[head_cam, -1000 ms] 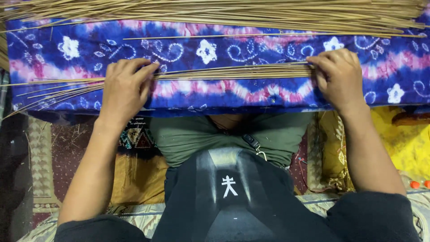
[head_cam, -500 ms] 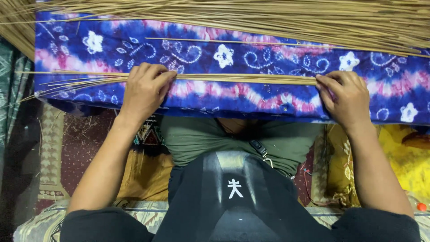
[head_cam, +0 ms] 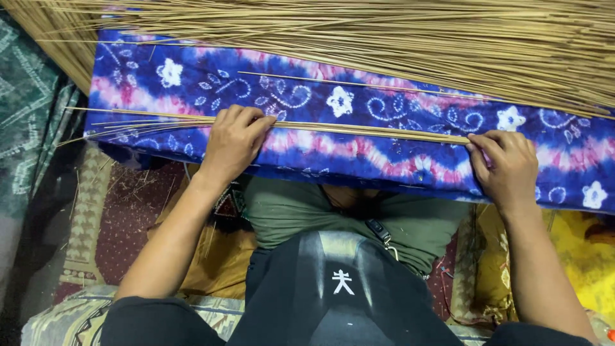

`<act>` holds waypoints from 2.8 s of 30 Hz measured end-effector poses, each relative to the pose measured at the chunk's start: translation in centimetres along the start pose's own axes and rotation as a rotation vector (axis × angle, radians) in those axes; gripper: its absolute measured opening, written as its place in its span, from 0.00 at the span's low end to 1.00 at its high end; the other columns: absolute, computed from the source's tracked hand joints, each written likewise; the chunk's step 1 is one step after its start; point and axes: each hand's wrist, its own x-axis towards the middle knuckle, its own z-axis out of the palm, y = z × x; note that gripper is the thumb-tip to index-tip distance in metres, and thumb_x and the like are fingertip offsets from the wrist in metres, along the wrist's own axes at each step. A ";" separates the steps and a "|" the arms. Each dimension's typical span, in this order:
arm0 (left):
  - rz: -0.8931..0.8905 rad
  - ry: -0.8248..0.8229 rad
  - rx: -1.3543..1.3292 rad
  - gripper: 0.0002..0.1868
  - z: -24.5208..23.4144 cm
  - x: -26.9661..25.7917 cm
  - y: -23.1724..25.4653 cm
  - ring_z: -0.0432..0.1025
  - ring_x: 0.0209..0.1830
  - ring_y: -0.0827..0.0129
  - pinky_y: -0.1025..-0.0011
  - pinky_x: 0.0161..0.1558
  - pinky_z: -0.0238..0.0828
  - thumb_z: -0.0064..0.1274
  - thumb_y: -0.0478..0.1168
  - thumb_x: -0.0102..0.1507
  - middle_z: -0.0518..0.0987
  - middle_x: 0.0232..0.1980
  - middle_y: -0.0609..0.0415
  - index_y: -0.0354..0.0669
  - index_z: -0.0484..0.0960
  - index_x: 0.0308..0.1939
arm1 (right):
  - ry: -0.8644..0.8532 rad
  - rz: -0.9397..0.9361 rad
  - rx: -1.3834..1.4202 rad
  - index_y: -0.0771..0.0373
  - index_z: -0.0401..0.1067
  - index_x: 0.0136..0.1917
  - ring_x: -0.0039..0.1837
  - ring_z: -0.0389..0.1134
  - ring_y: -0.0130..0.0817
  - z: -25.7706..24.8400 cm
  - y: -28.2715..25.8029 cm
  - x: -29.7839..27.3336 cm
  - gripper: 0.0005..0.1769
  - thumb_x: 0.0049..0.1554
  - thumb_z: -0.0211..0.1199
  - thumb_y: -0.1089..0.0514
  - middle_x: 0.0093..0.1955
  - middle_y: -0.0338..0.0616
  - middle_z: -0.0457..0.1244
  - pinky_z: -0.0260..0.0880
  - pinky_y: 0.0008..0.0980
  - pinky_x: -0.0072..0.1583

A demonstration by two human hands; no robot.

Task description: Sorting and aligning long thin wooden sticks on a patterned cloth

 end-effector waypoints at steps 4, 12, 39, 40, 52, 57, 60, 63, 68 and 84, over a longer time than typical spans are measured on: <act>-0.005 0.011 -0.006 0.08 0.0 0.0 0.0 0.68 0.41 0.56 0.60 0.38 0.61 0.60 0.38 0.68 0.79 0.47 0.55 0.49 0.84 0.52 | 0.007 0.005 0.007 0.56 0.82 0.60 0.55 0.68 0.46 0.1 0.1 0.1 0.08 0.68 0.74 0.58 0.56 0.44 0.69 0.65 0.41 0.55; -0.054 -0.042 -0.033 0.20 -0.1 2.9 -1.4 0.73 0.55 0.56 0.59 0.56 0.68 0.62 0.36 0.67 0.82 0.56 0.47 0.47 0.81 0.64 | -0.134 0.061 -0.019 0.60 0.83 0.59 0.57 0.69 0.45 0.4 4.4 1.2 0.10 0.74 0.65 0.54 0.57 0.50 0.73 0.68 0.44 0.56; -0.192 0.033 0.141 0.16 0.6 5.7 -10.5 0.69 0.47 0.52 0.56 0.46 0.61 0.61 0.33 0.61 0.80 0.48 0.51 0.48 0.83 0.53 | -0.079 -0.014 -0.036 0.67 0.76 0.56 0.56 0.65 0.53 2.9 8.6 4.9 0.03 0.72 0.66 0.64 0.54 0.54 0.67 0.64 0.47 0.61; -0.198 0.031 0.143 0.16 0.0 5.4 -11.0 0.69 0.47 0.52 0.56 0.46 0.61 0.61 0.33 0.61 0.80 0.48 0.51 0.48 0.83 0.53 | -0.081 -0.018 -0.032 0.67 0.76 0.56 0.56 0.65 0.53 2.7 8.6 5.2 0.03 0.72 0.66 0.64 0.54 0.54 0.67 0.64 0.47 0.61; -0.258 0.094 0.282 0.12 1.1 6.4 -17.5 0.68 0.46 0.53 0.57 0.43 0.62 0.62 0.30 0.62 0.78 0.47 0.52 0.48 0.85 0.49 | 0.025 -0.135 0.031 0.69 0.85 0.67 0.62 0.69 0.56 5.7 10.8 14.9 0.11 0.73 0.69 0.69 0.60 0.57 0.70 0.66 0.49 0.65; -0.292 0.135 0.256 0.07 2.1 6.6 -17.7 0.69 0.45 0.54 0.57 0.44 0.63 0.62 0.33 0.63 0.79 0.45 0.53 0.49 0.84 0.43 | -0.007 -0.153 -0.131 0.60 0.83 0.69 0.62 0.68 0.51 7.2 9.3 16.1 0.13 0.73 0.70 0.61 0.63 0.49 0.69 0.67 0.46 0.65; -0.274 0.165 0.232 0.11 2.0 6.5 -17.5 0.68 0.46 0.56 0.58 0.45 0.62 0.63 0.31 0.61 0.77 0.44 0.55 0.48 0.81 0.44 | -0.020 -0.135 -0.146 0.57 0.82 0.70 0.62 0.67 0.50 7.4 9.6 15.5 0.14 0.72 0.71 0.60 0.61 0.48 0.68 0.67 0.45 0.63; -0.267 0.178 0.249 0.10 2.0 6.7 -17.2 0.67 0.45 0.57 0.61 0.43 0.63 0.60 0.32 0.66 0.78 0.46 0.54 0.46 0.83 0.51 | -0.028 -0.125 -0.089 0.60 0.83 0.70 0.63 0.68 0.51 6.8 9.2 15.7 0.14 0.72 0.70 0.60 0.60 0.50 0.67 0.66 0.46 0.64; -0.266 0.236 0.202 0.07 1.9 6.9 -16.9 0.68 0.47 0.57 0.60 0.46 0.60 0.60 0.32 0.66 0.76 0.46 0.53 0.46 0.83 0.46 | 0.018 -0.122 -0.009 0.69 0.81 0.72 0.60 0.68 0.57 6.5 8.6 16.8 0.14 0.75 0.70 0.62 0.60 0.59 0.67 0.67 0.50 0.63; -0.312 0.347 0.164 0.15 2.0 6.8 -16.9 0.71 0.51 0.60 0.61 0.54 0.60 0.61 0.26 0.61 0.82 0.49 0.56 0.45 0.82 0.49 | -0.011 -0.081 0.039 0.68 0.82 0.69 0.65 0.68 0.55 6.4 7.1 17.9 0.10 0.75 0.68 0.66 0.66 0.55 0.70 0.65 0.49 0.69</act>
